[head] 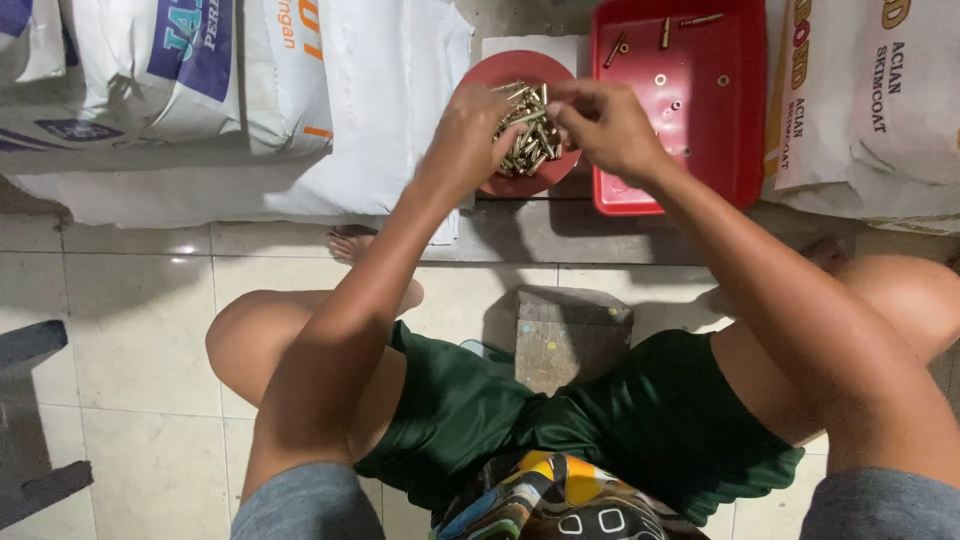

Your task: Assembling bolts with nuts and washers by hand

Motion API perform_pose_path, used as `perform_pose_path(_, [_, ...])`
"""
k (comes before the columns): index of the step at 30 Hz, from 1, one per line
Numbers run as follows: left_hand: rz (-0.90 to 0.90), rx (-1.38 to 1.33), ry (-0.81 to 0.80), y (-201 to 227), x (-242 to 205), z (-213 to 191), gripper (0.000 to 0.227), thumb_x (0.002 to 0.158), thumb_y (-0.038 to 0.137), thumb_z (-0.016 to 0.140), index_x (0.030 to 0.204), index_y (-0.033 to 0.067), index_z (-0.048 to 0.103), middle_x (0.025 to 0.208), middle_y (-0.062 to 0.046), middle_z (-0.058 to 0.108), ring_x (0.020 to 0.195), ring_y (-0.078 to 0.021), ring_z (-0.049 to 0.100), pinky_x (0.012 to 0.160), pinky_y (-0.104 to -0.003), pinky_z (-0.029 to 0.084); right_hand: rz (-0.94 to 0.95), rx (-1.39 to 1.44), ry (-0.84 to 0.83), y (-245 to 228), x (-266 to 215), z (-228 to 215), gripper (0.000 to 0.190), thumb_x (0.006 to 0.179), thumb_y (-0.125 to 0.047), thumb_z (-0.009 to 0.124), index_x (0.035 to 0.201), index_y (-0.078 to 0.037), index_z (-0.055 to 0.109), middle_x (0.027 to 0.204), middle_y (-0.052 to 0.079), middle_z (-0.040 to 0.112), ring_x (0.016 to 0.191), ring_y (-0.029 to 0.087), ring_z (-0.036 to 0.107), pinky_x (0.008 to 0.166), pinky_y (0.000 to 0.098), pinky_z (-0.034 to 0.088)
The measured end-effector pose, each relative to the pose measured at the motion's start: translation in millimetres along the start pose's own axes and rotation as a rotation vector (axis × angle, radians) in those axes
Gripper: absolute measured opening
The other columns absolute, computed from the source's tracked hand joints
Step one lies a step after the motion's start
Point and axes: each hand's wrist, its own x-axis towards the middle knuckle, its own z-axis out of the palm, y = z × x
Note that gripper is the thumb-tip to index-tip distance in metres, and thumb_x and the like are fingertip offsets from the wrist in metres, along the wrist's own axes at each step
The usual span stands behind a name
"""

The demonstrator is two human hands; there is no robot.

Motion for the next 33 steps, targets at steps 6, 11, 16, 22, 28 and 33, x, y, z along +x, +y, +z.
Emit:
perform_pose_path(6, [-0.335,0.285,-0.202,-54.0,12.5,15.3,0.082,0.109,0.04,0.063,0.165,0.0081,0.012,0.168,-0.029,0.016,0.148,-0.0611,0.009,0.112,-0.079,0.023,-0.325,-0.287,0.296,37.6,16.8,-67.4,0.044,0.106,-0.002,0.067,0.143,0.011,0.048,0.118,0.031,0.068,0.082,0.027,0.073,0.057,0.0322,0.061])
perform_pose_path(11, [-0.16,0.197,-0.103,-30.2,30.3,37.9,0.071,0.102,0.029,0.07,0.156,0.0019,0.033,0.156,-0.027,0.038,0.146,-0.0539,0.028,0.105,-0.069,0.042,-0.315,-0.287,0.633,78.6,10.0,-149.8,0.021,0.109,-0.013,0.065,0.1,-0.001,0.079,0.083,0.002,0.073,0.064,0.011,0.057,0.054,0.0282,0.046])
perform_pose_path(16, [0.03,0.16,0.014,-13.0,49.0,86.6,0.047,0.096,0.017,0.068,0.139,0.001,0.055,0.132,-0.018,0.056,0.12,-0.0403,0.053,0.097,-0.051,0.049,-0.363,-0.509,0.619,88.2,-24.9,-179.7,0.013,0.11,-0.008,0.071,0.103,0.003,0.074,0.085,0.008,0.068,0.067,0.018,0.058,0.055,0.0327,0.048])
perform_pose_path(22, [0.065,0.081,-0.093,-0.9,92.8,113.2,0.029,0.091,0.01,0.066,0.117,-0.0013,0.071,0.102,-0.019,0.069,0.088,-0.0387,0.067,0.076,-0.048,0.056,0.217,-0.745,0.04,109.7,-32.3,-178.3,0.04,0.1,-0.023,0.066,0.134,-0.004,0.067,0.118,0.018,0.072,0.097,0.036,0.07,0.085,0.0479,0.057])
perform_pose_path(28, [-0.036,0.0,-0.15,-17.0,151.0,188.5,0.023,0.088,0.012,0.073,0.106,-0.0007,0.076,0.085,-0.015,0.076,0.068,-0.0284,0.07,0.068,-0.041,0.058,0.09,-0.82,0.111,159.1,17.3,-167.7,0.029,0.092,-0.024,0.066,0.113,-0.007,0.075,0.099,0.019,0.075,0.082,0.044,0.07,0.075,0.0534,0.056])
perform_pose_path(33, [-0.309,-0.016,-0.271,-4.7,189.3,252.4,0.023,0.095,0.016,0.071,0.107,-0.0037,0.072,0.092,-0.02,0.077,0.073,-0.0275,0.077,0.075,-0.04,0.066,-0.213,-0.67,0.492,182.8,69.4,-150.0,0.024,0.085,0.006,0.067,0.107,0.008,0.075,0.092,0.024,0.077,0.073,0.036,0.074,0.068,0.0431,0.06])
